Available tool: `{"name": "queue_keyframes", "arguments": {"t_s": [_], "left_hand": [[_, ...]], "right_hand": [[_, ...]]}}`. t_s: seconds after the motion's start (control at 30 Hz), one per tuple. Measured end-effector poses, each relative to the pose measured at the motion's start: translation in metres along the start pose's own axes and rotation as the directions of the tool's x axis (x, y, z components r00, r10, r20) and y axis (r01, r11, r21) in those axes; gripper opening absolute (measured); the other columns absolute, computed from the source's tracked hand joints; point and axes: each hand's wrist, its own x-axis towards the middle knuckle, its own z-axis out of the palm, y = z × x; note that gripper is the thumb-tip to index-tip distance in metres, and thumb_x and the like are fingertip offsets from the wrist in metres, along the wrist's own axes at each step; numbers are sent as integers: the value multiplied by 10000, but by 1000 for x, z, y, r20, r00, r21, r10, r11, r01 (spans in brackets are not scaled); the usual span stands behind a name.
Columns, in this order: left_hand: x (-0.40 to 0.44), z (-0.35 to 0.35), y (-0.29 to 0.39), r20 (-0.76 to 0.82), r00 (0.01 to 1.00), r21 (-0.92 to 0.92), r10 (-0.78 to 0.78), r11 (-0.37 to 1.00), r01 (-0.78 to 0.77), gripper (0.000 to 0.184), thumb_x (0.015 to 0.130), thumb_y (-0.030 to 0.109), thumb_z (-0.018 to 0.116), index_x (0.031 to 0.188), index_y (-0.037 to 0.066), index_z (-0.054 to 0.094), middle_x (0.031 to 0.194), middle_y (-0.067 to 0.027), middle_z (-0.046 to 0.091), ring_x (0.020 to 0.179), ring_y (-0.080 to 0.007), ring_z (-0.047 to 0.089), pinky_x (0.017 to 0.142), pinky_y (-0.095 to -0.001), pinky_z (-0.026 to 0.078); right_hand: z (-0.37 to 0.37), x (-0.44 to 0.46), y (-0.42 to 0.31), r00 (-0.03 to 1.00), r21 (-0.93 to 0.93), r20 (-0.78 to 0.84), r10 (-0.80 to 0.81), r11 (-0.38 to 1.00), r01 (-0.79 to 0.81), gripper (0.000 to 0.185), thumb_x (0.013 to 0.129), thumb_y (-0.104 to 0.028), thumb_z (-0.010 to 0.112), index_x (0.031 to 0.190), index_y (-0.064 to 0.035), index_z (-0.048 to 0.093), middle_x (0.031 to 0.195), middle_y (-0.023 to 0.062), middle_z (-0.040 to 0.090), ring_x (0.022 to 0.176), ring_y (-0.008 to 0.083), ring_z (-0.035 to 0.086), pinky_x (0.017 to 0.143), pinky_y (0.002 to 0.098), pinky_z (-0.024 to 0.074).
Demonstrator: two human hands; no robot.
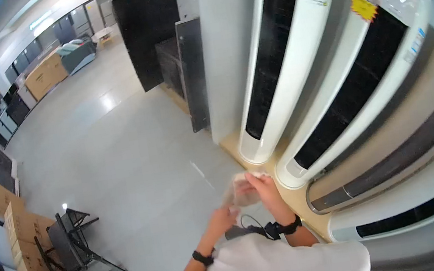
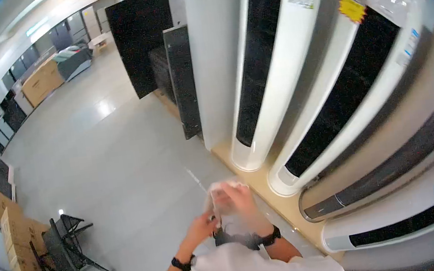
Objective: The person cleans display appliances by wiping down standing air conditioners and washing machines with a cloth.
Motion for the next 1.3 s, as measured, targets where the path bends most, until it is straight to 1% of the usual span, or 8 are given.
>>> {"name": "queue_keyframes", "arguments": {"t_s": [0.3, 0.4, 0.63, 0.77, 1.03, 1.17, 1.23, 1.3], "left_hand": [[161, -146, -4, -400, 883, 139, 245, 969, -206, 311, 996, 189, 570, 1235, -4, 622, 727, -116, 732, 583, -233, 707, 540, -361, 560], [182, -193, 10, -310, 928, -674, -205, 736, -63, 254, 1003, 70, 487, 1225, -12, 579, 762, -139, 726, 656, -241, 726, 557, -336, 572], [303, -302, -21, -787, 602, -222, 134, 850, -479, 213, 983, -4, 472, 1160, -12, 591, 856, -133, 720, 637, -186, 675, 603, -326, 543], [343, -404, 26, -608, 794, -328, 18, 905, -272, 169, 979, 33, 527, 1109, -7, 628, 785, -130, 699, 633, -176, 662, 594, -334, 524], [491, -526, 43, -605, 679, -115, 416, 798, -591, 226, 947, 89, 617, 1147, 4, 681, 965, -173, 763, 820, -264, 763, 737, -357, 581], [542, -567, 90, -605, 642, -80, 471, 767, -637, 261, 910, 39, 636, 1159, 24, 711, 1057, -157, 761, 883, -251, 748, 805, -354, 569], [574, -581, 110, -683, 445, 66, 580, 655, -753, 255, 902, 40, 650, 1147, 35, 717, 1046, -156, 751, 852, -239, 723, 784, -331, 559], [595, -597, 135, -657, 518, -72, 547, 640, -765, 251, 894, 27, 657, 1138, 30, 718, 1026, -145, 740, 847, -228, 701, 767, -324, 547]], "right_hand": [[65, 180, -41, 989, 98, 106, -102, 991, 91, 331, 1064, -224, 588, 1178, 70, 690, 1077, 161, 760, 862, 231, 751, 795, 346, 610], [79, 222, -42, 993, -11, -27, -118, 993, 118, 319, 1058, -213, 595, 1143, 73, 708, 1042, 141, 768, 864, 218, 750, 788, 340, 607], [123, 339, -28, 906, -410, -241, -347, 883, 230, 260, 1042, -178, 614, 1052, 41, 754, 939, 69, 760, 822, 154, 704, 752, 294, 553], [145, 420, -24, 852, -374, -289, -436, 871, 319, 253, 1035, -180, 625, 1023, 33, 760, 922, 60, 748, 840, 116, 672, 762, 270, 519], [179, 552, -70, 477, -659, -542, -692, 702, 271, 289, 994, -238, 689, 909, 32, 747, 915, 95, 734, 876, 180, 662, 804, 332, 514], [206, 594, -128, 486, -581, -637, -598, 787, 206, 293, 992, -239, 701, 934, 45, 745, 831, 84, 709, 811, 165, 650, 792, 325, 514], [188, 635, -143, 350, -695, -445, -824, 564, 446, 308, 997, -244, 698, 937, 52, 756, 807, 75, 726, 788, 144, 656, 790, 319, 523], [193, 647, -174, 415, -686, -470, -779, 618, 385, 326, 1003, -248, 686, 930, 61, 761, 833, 78, 748, 800, 134, 668, 800, 301, 526]]}}
